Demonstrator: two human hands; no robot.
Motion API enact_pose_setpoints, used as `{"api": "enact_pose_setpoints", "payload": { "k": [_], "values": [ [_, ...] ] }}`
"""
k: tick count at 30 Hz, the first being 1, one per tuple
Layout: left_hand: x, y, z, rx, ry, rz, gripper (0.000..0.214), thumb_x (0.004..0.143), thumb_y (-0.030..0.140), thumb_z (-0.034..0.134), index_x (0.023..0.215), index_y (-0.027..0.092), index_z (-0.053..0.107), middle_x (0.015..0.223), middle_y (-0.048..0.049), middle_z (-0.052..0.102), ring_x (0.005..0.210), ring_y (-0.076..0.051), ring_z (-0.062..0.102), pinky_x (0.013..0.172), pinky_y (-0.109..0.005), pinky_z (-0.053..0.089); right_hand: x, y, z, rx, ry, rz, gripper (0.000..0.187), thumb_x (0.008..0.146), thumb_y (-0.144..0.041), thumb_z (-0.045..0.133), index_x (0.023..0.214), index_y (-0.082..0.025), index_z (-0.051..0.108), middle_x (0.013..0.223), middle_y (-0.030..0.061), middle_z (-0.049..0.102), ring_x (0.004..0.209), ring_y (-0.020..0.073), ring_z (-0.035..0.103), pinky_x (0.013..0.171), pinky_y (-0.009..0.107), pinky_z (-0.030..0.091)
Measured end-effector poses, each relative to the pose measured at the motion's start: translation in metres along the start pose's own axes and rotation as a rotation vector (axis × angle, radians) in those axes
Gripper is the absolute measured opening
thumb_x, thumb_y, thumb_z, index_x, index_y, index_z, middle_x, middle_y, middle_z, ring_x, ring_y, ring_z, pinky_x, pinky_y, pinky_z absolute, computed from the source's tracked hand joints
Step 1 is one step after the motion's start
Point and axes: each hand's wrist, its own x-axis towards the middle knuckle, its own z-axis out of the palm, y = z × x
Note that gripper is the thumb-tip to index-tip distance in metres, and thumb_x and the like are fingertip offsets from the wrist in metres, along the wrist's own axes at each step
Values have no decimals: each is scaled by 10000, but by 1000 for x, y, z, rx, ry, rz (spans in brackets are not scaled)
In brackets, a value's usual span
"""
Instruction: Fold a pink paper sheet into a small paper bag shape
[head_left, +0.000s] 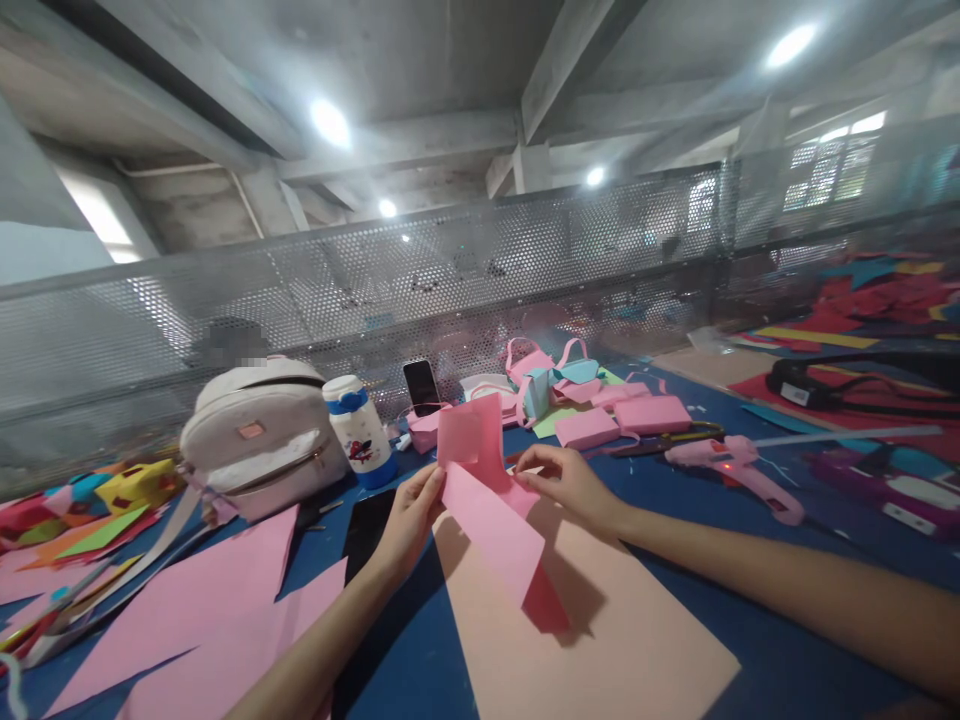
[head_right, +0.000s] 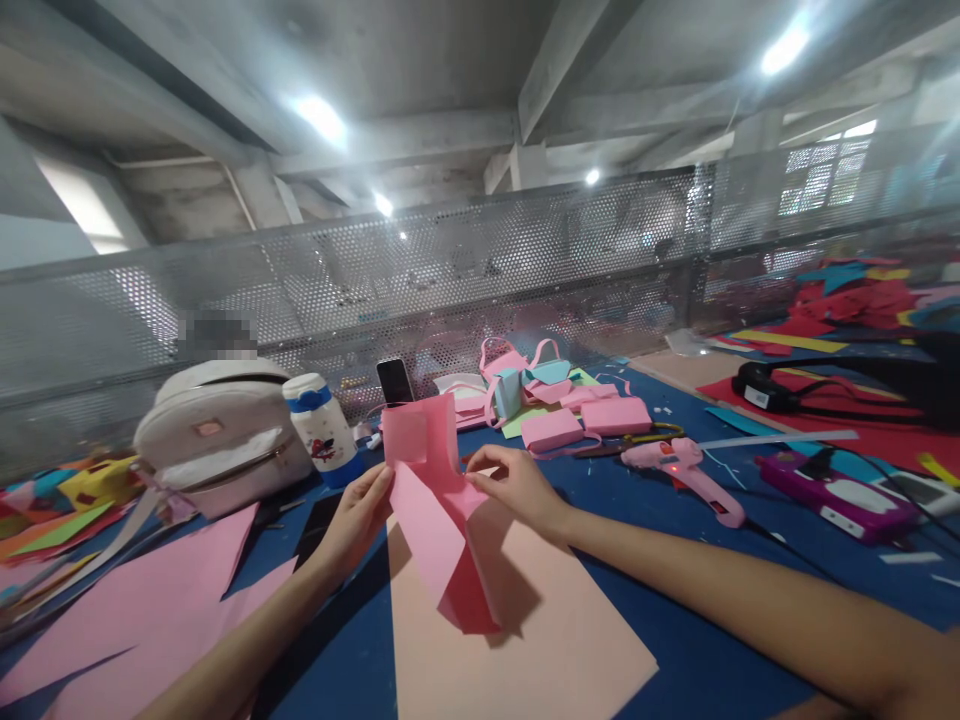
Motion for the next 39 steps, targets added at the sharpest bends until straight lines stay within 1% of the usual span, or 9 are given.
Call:
{"api": "enact_pose_setpoints", "payload": {
  "k": [5,10,16,18,22,24,30,35,39],
  "values": [
    [-1,1,0,12,8,4,407,706,485,795,948,161,746,815,-34,694,725,-136,591,667,-207,477,0,2,3,81,22,23,215,796,-363,685,765,-180,576,736,-18,567,724,147,550,679,255,432],
    [-1,1,1,14,19,10,423,702,482,796,973,162,743,824,-40,697,742,-153,600,680,-223,479,0,3,3,114,13,39,203,787,-357,692,786,-179,594,763,-10,594,731,149,550,679,255,419],
    [0,-2,-1,17,28,19,394,711,485,787,919,154,736,803,-38,688,696,-139,582,646,-214,464,-3,0,1,32,0,31,161,829,-337,646,813,-190,581,759,-16,597,743,156,558,675,251,396],
    [0,-3,-1,19,32,22,396,713,490,784,916,153,731,795,-35,679,690,-137,578,642,-216,462,-4,0,0,-15,3,11,159,857,-346,609,830,-197,559,715,-36,552,671,135,511,623,243,355],
    [-2,-6,-1,32,47,35,384,727,502,765,881,153,720,770,-20,653,671,-128,557,622,-208,450,-7,3,0,-134,22,-8,187,920,-386,510,850,-215,485,549,-89,332,506,112,305,521,257,199],
    [-3,-8,0,41,54,41,373,741,501,753,884,158,717,781,-17,651,678,-128,554,625,-205,448,-9,4,0,-157,29,-10,195,930,-399,482,856,-219,468,538,-92,294,495,115,281,516,262,181],
    [-6,-17,-1,77,72,43,380,762,513,727,938,176,716,852,-32,670,740,-155,579,669,-226,467,-7,13,2,-230,67,-29,176,900,-382,508,844,-222,462,554,-82,390,506,119,370,515,247,245],
    [-9,-22,-1,120,48,31,360,752,504,738,855,160,714,807,-34,666,747,-173,597,704,-252,487,-4,23,-2,-290,117,-10,176,809,-345,613,799,-209,502,640,-28,564,589,150,496,545,252,340],
    [-11,-21,1,139,22,10,359,738,494,753,837,150,720,828,-47,681,775,-194,619,763,-290,500,-3,27,-6,-329,139,1,155,787,-323,643,806,-190,568,676,6,626,622,173,550,576,268,389]
  ]
}}
